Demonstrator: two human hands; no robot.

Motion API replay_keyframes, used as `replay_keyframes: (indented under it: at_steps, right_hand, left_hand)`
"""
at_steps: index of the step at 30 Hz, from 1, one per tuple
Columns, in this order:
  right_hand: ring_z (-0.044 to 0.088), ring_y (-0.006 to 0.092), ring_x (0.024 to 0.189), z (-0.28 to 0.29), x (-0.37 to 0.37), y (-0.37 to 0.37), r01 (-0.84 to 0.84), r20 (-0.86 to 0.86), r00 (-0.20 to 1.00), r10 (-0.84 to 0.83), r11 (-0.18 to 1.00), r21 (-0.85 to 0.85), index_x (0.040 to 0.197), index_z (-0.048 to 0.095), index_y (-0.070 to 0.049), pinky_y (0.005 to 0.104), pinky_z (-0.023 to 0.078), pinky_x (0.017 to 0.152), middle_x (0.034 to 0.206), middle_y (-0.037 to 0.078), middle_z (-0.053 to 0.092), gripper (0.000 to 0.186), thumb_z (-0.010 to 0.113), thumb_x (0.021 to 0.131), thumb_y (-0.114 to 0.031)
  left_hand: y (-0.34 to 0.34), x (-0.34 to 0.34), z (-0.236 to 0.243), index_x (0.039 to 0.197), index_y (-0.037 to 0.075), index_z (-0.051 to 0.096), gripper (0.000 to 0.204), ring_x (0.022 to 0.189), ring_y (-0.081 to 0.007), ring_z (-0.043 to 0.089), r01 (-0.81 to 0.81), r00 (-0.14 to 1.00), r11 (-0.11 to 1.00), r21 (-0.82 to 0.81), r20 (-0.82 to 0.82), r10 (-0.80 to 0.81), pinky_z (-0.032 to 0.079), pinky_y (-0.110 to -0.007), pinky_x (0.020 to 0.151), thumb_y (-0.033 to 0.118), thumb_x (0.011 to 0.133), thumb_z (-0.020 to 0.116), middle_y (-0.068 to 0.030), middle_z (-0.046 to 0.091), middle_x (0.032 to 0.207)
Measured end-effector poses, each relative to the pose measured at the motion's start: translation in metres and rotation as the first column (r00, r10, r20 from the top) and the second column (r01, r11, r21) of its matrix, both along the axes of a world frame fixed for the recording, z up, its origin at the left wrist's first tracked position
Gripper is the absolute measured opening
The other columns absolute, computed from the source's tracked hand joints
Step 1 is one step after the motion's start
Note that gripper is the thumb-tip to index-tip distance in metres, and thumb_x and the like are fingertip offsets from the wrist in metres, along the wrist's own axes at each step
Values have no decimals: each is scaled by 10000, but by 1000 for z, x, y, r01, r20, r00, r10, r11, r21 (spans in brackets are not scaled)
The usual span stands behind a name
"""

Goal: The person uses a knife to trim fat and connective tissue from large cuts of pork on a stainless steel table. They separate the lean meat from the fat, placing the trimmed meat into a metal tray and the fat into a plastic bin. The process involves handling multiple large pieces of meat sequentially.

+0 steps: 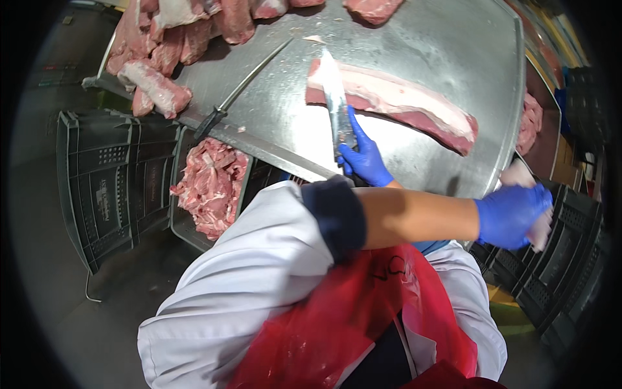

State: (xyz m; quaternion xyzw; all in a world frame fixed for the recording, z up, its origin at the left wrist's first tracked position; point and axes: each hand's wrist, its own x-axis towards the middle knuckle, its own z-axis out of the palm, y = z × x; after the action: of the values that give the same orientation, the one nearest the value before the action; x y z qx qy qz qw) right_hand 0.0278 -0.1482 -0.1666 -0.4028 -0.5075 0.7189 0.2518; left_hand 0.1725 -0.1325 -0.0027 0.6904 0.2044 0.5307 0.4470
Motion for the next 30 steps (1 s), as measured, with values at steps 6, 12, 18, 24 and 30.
replay_keyframes:
  at_steps: [6, 12, 18, 24, 30]
  right_hand:
    - [552, 102, 523, -36, 203, -10, 504, 103, 855, -508, 861, 66, 1630, 130, -275, 250, 488, 461, 769, 56, 627, 830, 558, 975, 2]
    - [547, 117, 541, -27, 269, 45, 653, 13, 752, -659, 748, 120, 1635, 68, -261, 268, 488, 460, 757, 66, 588, 859, 515, 954, 12]
    - [584, 117, 562, -45, 270, 121, 666, 124, 686, -717, 688, 290, 1629, 163, -250, 265, 496, 475, 822, 79, 642, 835, 546, 941, 26]
    - [602, 123, 555, -34, 272, 132, 606, 308, 687, -658, 753, 256, 1619, 206, -294, 290, 517, 488, 778, 82, 640, 814, 564, 939, -26]
    - [628, 123, 602, -22, 249, 30, 582, 368, 698, -614, 786, 209, 1621, 183, -322, 297, 531, 519, 822, 109, 680, 837, 554, 932, -25]
  left_hand:
    - [80, -115, -42, 1369, 26, 486, 764, 1134, -336, 610, 138, 845, 914, -382, -436, -310, 493, -458, 992, 298, 740, 823, -212, 582, 1253]
    - [111, -314, -167, 1379, 18, 462, 956, 1173, -424, 559, -116, 163, 951, 288, -939, 304, 442, -482, 1027, 486, 638, 844, -243, 571, 1250]
    - [81, -291, -175, 1339, -5, 506, 829, 1107, -442, 597, -273, 123, 952, 139, -976, 178, 476, -503, 962, 480, 723, 778, -268, 608, 1211]
    - [67, -282, -168, 1269, 14, 565, 711, 1046, -445, 612, -305, 181, 945, 123, -966, 184, 493, -503, 913, 454, 752, 777, -263, 636, 1146]
    - [74, -291, -172, 1248, 0, 563, 701, 1042, -450, 602, -274, 255, 959, 75, -955, 148, 493, -495, 918, 345, 699, 831, -259, 627, 1119]
